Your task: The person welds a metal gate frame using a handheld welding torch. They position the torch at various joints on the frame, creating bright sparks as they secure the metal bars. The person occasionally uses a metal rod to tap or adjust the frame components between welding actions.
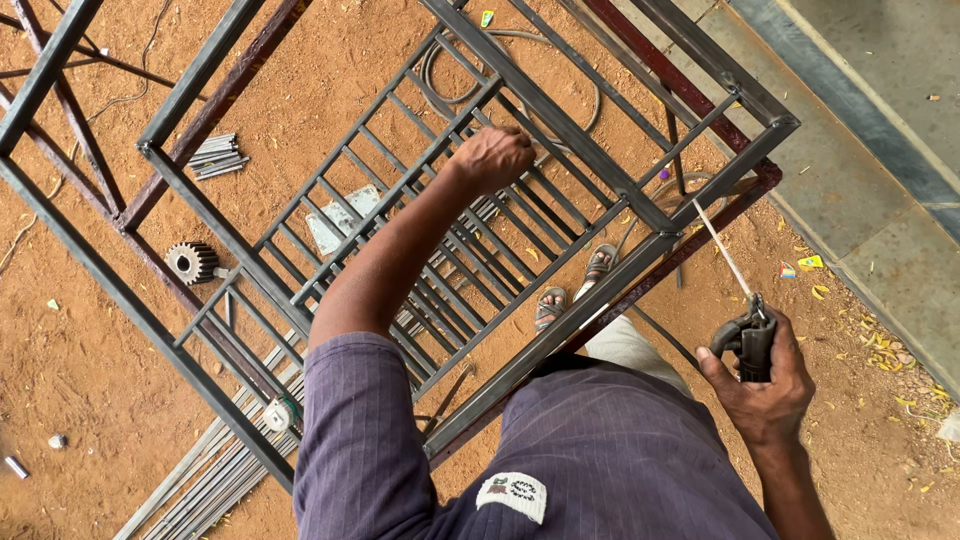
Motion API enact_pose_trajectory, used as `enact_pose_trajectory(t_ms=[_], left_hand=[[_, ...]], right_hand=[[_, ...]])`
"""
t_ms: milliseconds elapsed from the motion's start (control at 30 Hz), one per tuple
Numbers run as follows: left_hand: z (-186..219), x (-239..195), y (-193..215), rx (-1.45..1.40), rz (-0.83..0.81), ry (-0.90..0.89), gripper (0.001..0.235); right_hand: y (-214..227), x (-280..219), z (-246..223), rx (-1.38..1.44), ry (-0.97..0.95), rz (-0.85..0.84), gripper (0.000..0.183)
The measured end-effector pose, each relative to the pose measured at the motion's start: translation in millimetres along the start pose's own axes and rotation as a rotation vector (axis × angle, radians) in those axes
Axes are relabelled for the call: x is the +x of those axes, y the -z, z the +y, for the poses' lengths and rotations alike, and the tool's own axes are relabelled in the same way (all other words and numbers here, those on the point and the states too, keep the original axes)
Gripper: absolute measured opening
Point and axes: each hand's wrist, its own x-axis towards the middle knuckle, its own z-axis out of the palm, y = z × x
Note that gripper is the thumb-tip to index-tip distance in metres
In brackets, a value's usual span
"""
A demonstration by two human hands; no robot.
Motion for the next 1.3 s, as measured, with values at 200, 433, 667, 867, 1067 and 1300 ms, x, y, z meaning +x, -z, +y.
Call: enact_pose_trajectory(t_ms=[200, 433, 667, 867, 1067, 1300], left_hand=[[10.2, -3.5, 21.9, -0.007, -0.071, 0.059, 0.037], [63.6, 23.2, 50.7, -0.061, -0.367, 0.079, 0.064], [75.6, 31.5, 38.7, -0.118, -0.282, -0.002, 0.069], [74.1, 34.1, 38.0, -0.132, -0.163, -0.037, 0.056], [50.2, 24.7, 46.8, -0.030, -0.127, -0.026, 0.022], [34.1, 26.0, 58.7, 0.028, -0.307, 0.131, 0.026]], right_hand=[[0.3, 7.4, 5.9, 0.026, 0.035, 0.014, 0.058], [9.5, 22.2, 16.9, 0.066, 0.049, 0.024, 0.061], [19.4, 40.9, 40.5, 0.068, 0.046, -0.005, 0.067], [39.1, 64.0, 99.9, 0.040, 0.099, -0.016, 0.058], [76.8, 90.8, 186.8, 0.029, 0.037, 0.081, 0.074], [66.4, 149.6, 258.6, -0.039, 0.154, 0.122, 0.069]])
